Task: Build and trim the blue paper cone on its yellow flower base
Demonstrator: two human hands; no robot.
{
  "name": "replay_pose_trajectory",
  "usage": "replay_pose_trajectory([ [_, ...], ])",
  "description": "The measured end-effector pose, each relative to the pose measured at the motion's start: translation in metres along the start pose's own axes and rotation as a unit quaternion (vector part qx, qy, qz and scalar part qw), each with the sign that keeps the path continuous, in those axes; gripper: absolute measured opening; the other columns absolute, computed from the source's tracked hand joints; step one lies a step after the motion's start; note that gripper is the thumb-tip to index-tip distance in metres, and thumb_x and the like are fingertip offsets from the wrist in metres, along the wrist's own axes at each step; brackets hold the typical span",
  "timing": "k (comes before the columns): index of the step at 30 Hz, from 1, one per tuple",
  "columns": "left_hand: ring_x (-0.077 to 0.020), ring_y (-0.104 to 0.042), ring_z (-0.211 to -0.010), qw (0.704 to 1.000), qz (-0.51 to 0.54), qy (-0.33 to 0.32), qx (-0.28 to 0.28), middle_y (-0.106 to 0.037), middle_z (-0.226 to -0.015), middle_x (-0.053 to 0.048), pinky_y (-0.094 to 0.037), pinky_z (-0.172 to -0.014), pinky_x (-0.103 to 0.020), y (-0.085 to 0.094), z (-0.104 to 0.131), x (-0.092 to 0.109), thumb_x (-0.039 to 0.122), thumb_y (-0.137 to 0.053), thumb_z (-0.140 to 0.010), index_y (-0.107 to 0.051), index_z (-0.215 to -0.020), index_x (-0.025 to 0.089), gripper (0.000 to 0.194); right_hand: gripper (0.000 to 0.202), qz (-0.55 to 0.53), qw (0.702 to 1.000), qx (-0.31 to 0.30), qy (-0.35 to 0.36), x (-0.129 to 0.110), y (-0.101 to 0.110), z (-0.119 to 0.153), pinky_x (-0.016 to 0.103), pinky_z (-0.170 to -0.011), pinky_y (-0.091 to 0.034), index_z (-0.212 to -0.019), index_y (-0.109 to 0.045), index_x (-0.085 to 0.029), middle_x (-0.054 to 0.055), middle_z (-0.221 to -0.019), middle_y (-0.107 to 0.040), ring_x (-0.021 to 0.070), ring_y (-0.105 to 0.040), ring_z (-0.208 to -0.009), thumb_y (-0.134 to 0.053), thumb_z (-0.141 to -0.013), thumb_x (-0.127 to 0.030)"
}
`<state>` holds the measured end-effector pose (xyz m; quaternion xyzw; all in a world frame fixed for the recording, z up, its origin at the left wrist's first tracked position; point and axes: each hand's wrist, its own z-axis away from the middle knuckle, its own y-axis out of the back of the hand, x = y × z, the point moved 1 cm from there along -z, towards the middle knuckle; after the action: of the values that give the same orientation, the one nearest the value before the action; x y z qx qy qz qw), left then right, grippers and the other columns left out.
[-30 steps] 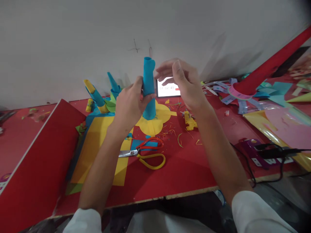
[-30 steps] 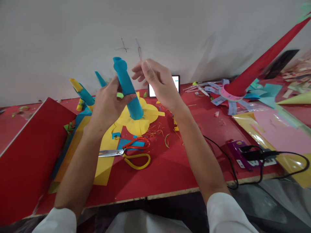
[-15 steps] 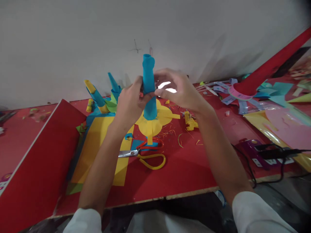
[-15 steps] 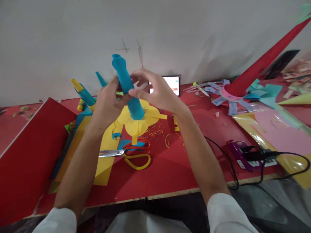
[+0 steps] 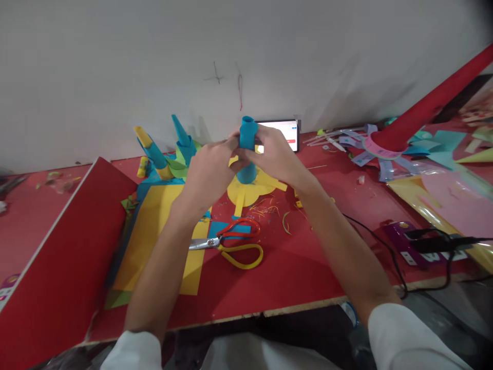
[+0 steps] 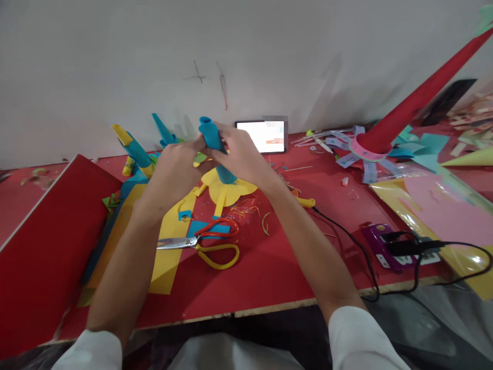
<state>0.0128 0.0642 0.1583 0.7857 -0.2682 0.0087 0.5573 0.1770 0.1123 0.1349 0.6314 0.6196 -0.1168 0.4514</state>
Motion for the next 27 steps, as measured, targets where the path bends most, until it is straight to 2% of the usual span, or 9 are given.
replay_pose_trajectory([
  [6, -0.029, -0.072, -0.104, 0.997, -0.02, 0.068, 0.038, -0.08, -0.105, -0.007, -0.054, -0.093, -0.042, 0.022, 0.005, -0.002, 0.036, -0.056, -0.102, -0.075, -0.104, 0.027, 0.021, 0.024, -0.01, 0.999, 0.039, -0.01, -0.003, 0.003, 0.001, 0.046, -0.094, -0.062, -0.1, -0.068, -0.029, 0.004, -0.101, -0.075, 0.0268, -0.071, -0.102, -0.067, -0.095, -0.053],
  [9, -0.0275, -0.071, -0.105, 0.998, -0.01, 0.057, 0.04, -0.08, -0.106, -0.005, -0.054, -0.093, -0.04, 0.025, 0.005, -0.002, 0.033, -0.054, -0.102, -0.073, -0.104, 0.028, 0.02, 0.028, 0.003, 0.998, 0.062, -0.021, 0.001, 0.003, 0.0, 0.046, -0.091, -0.063, -0.099, -0.068, -0.029, 0.004, -0.094, -0.073, 0.027, -0.071, -0.096, -0.067, -0.094, -0.057],
  [12, -0.0265, -0.072, -0.106, 0.999, -0.005, 0.037, 0.026, -0.079, -0.108, -0.005, -0.053, -0.094, -0.039, 0.021, 0.005, -0.003, 0.03, -0.054, -0.101, -0.072, -0.106, 0.027, 0.019, 0.026, 0.036, 0.997, 0.069, -0.019, 0.004, 0.001, 0.0, 0.046, -0.091, -0.062, -0.1, -0.067, -0.031, 0.003, -0.089, -0.071, 0.0272, -0.07, -0.094, -0.067, -0.094, -0.056],
  [15, -0.0273, -0.073, -0.108, 1.0, 0.012, 0.02, 0.0, -0.078, -0.116, -0.007, -0.054, -0.093, -0.039, 0.01, 0.004, -0.01, 0.033, -0.062, -0.098, -0.069, -0.116, 0.026, 0.021, 0.025, 0.039, 0.997, 0.062, -0.013, 0.002, -0.002, 0.001, 0.045, -0.091, -0.061, -0.103, -0.067, -0.031, 0.003, -0.091, -0.071, 0.0274, -0.07, -0.098, -0.066, -0.095, -0.055],
  [19, -0.0291, -0.072, -0.114, 0.994, 0.099, -0.001, -0.054, -0.075, -0.127, -0.01, -0.057, -0.091, -0.039, -0.015, -0.001, -0.026, 0.036, -0.074, -0.09, -0.062, -0.13, 0.022, 0.044, 0.026, 0.018, 0.998, 0.064, -0.016, -0.004, -0.004, 0.002, 0.045, -0.089, -0.062, -0.103, -0.066, -0.031, 0.004, -0.097, -0.072, 0.0277, -0.069, -0.099, -0.065, -0.095, -0.056],
  [21, -0.0286, -0.073, -0.111, 0.986, 0.146, -0.002, -0.086, -0.077, -0.121, -0.01, -0.058, -0.09, -0.04, -0.03, -0.006, -0.034, 0.036, -0.076, -0.086, -0.064, -0.126, 0.021, 0.045, 0.026, -0.001, 0.997, 0.071, -0.014, -0.007, -0.004, 0.002, 0.044, -0.087, -0.062, -0.1, -0.065, -0.031, 0.004, -0.098, -0.073, 0.0266, -0.07, -0.095, -0.064, -0.096, -0.057],
  [23, -0.0282, -0.075, -0.106, 0.979, 0.175, 0.018, -0.102, -0.079, -0.113, -0.009, -0.059, -0.09, -0.04, -0.044, -0.011, -0.039, 0.034, -0.078, -0.083, -0.068, -0.116, 0.02, 0.037, 0.027, -0.02, 0.997, 0.073, -0.011, -0.008, -0.004, 0.002, 0.044, -0.087, -0.063, -0.099, -0.064, -0.031, 0.004, -0.1, -0.074, 0.0253, -0.07, -0.094, -0.064, -0.095, -0.057],
  [27, -0.0267, -0.075, -0.102, 0.97, 0.218, 0.033, -0.1, -0.08, -0.109, -0.01, -0.061, -0.088, -0.04, -0.063, -0.015, -0.048, 0.035, -0.079, -0.082, -0.07, -0.109, 0.019, 0.033, 0.037, -0.047, 0.995, 0.084, -0.011, -0.008, -0.003, 0.001, 0.042, -0.095, -0.062, -0.115, -0.061, -0.032, 0.004, -0.116, -0.073, 0.0253, -0.069, -0.11, -0.064, -0.094, -0.062],
])
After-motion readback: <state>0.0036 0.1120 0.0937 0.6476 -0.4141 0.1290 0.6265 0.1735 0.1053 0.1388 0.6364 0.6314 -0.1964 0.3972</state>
